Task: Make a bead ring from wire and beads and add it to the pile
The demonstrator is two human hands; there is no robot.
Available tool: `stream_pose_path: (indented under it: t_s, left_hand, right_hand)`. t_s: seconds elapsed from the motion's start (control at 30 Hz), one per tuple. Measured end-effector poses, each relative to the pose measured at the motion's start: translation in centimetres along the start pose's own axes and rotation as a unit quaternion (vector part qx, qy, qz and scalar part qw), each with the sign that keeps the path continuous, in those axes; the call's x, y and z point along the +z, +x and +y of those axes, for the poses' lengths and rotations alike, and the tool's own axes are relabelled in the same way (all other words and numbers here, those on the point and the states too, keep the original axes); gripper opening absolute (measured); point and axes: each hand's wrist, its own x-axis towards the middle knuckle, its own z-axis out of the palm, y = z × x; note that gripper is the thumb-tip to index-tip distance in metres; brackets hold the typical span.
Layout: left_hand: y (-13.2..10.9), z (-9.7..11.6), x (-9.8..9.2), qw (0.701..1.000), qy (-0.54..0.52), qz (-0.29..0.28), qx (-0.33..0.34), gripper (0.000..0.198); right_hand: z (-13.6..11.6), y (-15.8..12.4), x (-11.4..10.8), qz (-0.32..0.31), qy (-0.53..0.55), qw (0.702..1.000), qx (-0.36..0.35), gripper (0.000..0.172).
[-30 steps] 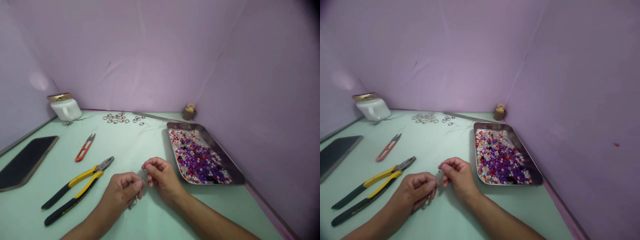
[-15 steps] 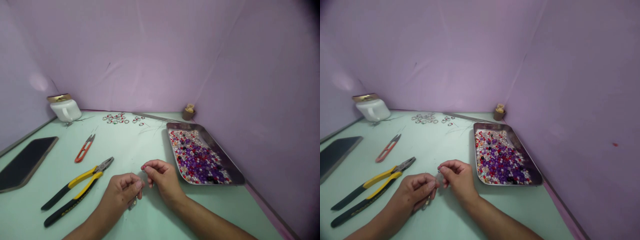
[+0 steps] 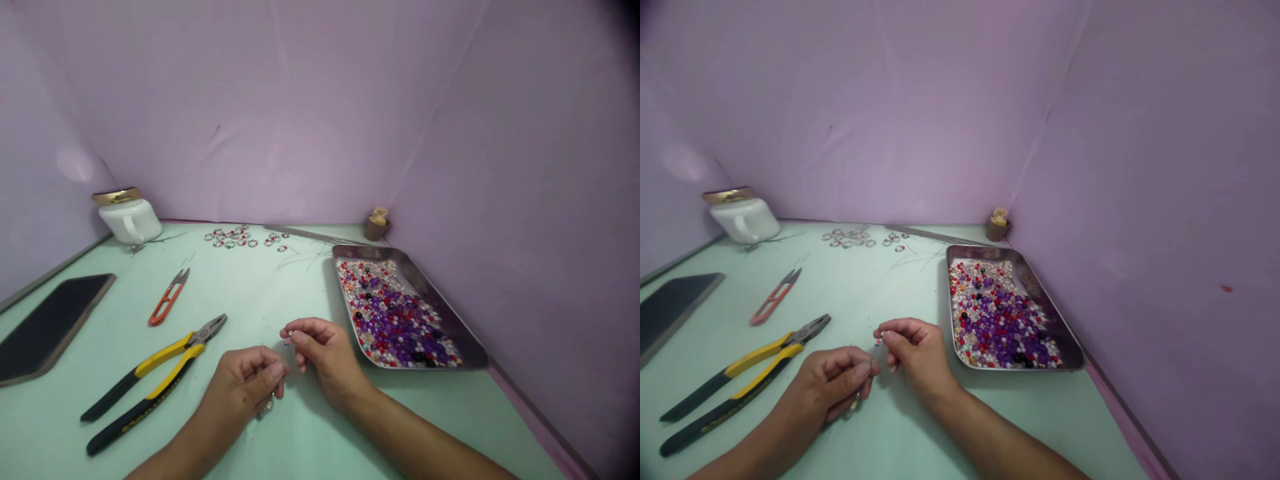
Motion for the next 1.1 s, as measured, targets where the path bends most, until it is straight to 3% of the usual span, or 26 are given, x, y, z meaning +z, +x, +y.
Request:
stream_pose_path:
  t_s: [0.6,0.93,1.1]
  left_hand:
    - [0.24,0.03,-0.01,1.0,-0.006,-0.009,-0.009,0.03]
    - [0.15,0.48,0.25,1.0,-0.009,0.023,-0.019,0.032]
    - [0.19,0.41,0.19,0.998,-0.048,0.035,-0.034,0.032]
  right_hand:
    - [-0.37,-0.01,-0.45,-0.02,-0.07,0.996,-0.045,0.008]
    - [-0.58,-0.2,-0.43,-0.075,-0.035,0.996,-0.023,0.033]
    - [-0.58,-0.22,-0.49,-0.04,-0.074,0.996,-0.034,0.022]
